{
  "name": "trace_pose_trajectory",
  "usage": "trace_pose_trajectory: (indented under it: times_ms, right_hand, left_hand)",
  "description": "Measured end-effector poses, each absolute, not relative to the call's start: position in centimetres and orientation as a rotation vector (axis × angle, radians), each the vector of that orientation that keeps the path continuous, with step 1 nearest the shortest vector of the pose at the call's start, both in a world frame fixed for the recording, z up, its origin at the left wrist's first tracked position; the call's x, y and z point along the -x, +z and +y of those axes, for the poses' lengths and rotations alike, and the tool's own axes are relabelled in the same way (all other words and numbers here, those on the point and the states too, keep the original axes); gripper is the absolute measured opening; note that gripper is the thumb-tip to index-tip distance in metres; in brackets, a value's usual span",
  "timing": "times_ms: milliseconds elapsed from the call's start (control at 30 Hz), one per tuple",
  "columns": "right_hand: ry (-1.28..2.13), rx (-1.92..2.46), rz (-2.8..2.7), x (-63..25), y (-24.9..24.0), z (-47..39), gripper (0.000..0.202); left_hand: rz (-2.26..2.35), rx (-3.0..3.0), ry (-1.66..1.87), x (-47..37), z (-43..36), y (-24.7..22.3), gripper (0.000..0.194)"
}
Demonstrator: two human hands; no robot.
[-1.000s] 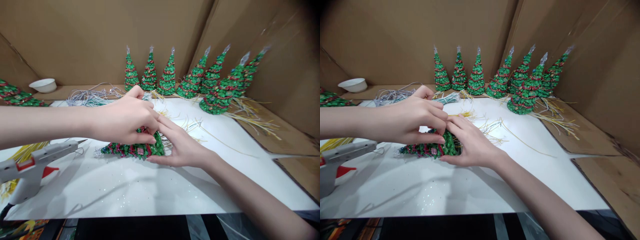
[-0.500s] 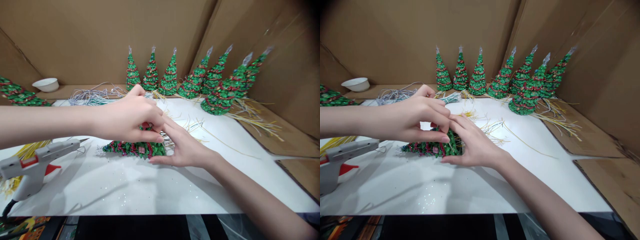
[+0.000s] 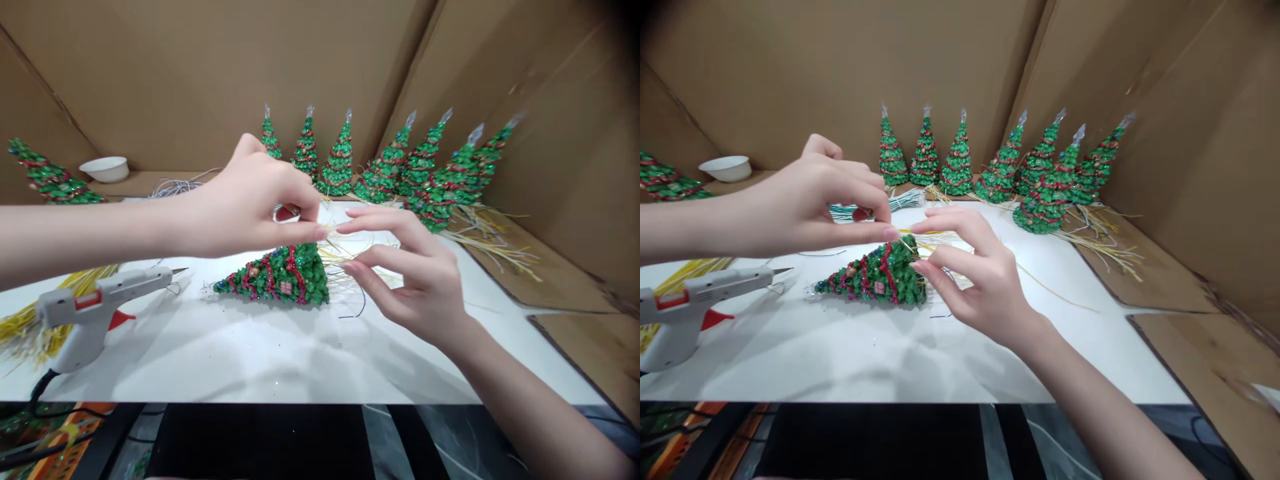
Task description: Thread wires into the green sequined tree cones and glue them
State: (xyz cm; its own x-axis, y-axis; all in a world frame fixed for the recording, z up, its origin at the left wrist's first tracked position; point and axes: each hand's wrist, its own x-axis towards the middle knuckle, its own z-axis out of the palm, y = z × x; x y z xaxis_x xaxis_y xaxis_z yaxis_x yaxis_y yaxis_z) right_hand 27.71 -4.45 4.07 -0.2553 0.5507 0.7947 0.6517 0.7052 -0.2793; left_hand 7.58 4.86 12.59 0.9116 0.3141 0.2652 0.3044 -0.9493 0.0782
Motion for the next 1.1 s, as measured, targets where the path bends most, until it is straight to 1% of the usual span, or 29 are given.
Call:
trace_pose_trajectory:
  times_ms: [167,367,533,667,733,767,833,867,933,1000,1067,1100]
  right_hand:
    - [-0.245,1.144,-1.854,-30.6,4.2,-3.9,0.015]
    - [-0.431,1.474,-1.648,-36.1,2.2,0.1,0.022]
    - [-0.383,1.662,-1.712,-38.3,0.5,2.7,0.026]
    - [-0.270,1.747,-1.725,-38.5,0.0,4.1,0.018]
    - [-0.248,1.752,-1.714,-38.4,0.3,4.6,0.011]
    - [-0.222,1.736,-1.700,-38.4,0.5,4.7,0.017]
    - [-0.132,1.660,-1.639,-38.0,1.3,4.8,0.040]
    - [-0.092,1.604,-1.599,-37.7,1.8,4.6,0.042]
    - [-0.067,1.481,-1.529,-36.8,2.9,3.9,0.030]
    - [-0.091,1.376,-1.537,-35.1,3.9,2.8,0.037]
    - [0.018,1.269,-1.639,-32.9,4.4,1.3,0.029]
    - [0.098,1.224,-1.718,-31.6,4.5,0.4,0.031]
  left_hand:
    - [0.544,-3.030,0.351,-6.2,4.8,13.3,0.041]
    - [0.509,-3.056,0.288,-4.7,4.1,13.4,0.034]
    - [0.459,-3.088,0.349,-3.5,3.8,13.0,0.036]
    - [0.470,-3.091,0.292,-2.7,3.4,13.1,0.033]
    - [0.463,-3.090,0.302,-2.4,3.2,13.1,0.033]
    - [0.464,-3.091,0.311,-2.2,3.2,13.1,0.034]
    - [0.473,-3.091,0.329,-2.0,3.3,13.0,0.037]
    - [0.482,-3.089,0.333,-1.9,3.4,13.0,0.037]
    - [0.500,-3.081,0.331,-1.8,3.6,12.8,0.036]
    - [0.518,-3.070,0.314,-1.9,3.9,12.6,0.035]
    - [0.538,-3.054,0.266,-2.2,4.0,12.4,0.035]
    - [0.548,-3.043,0.241,-2.3,4.1,12.3,0.036]
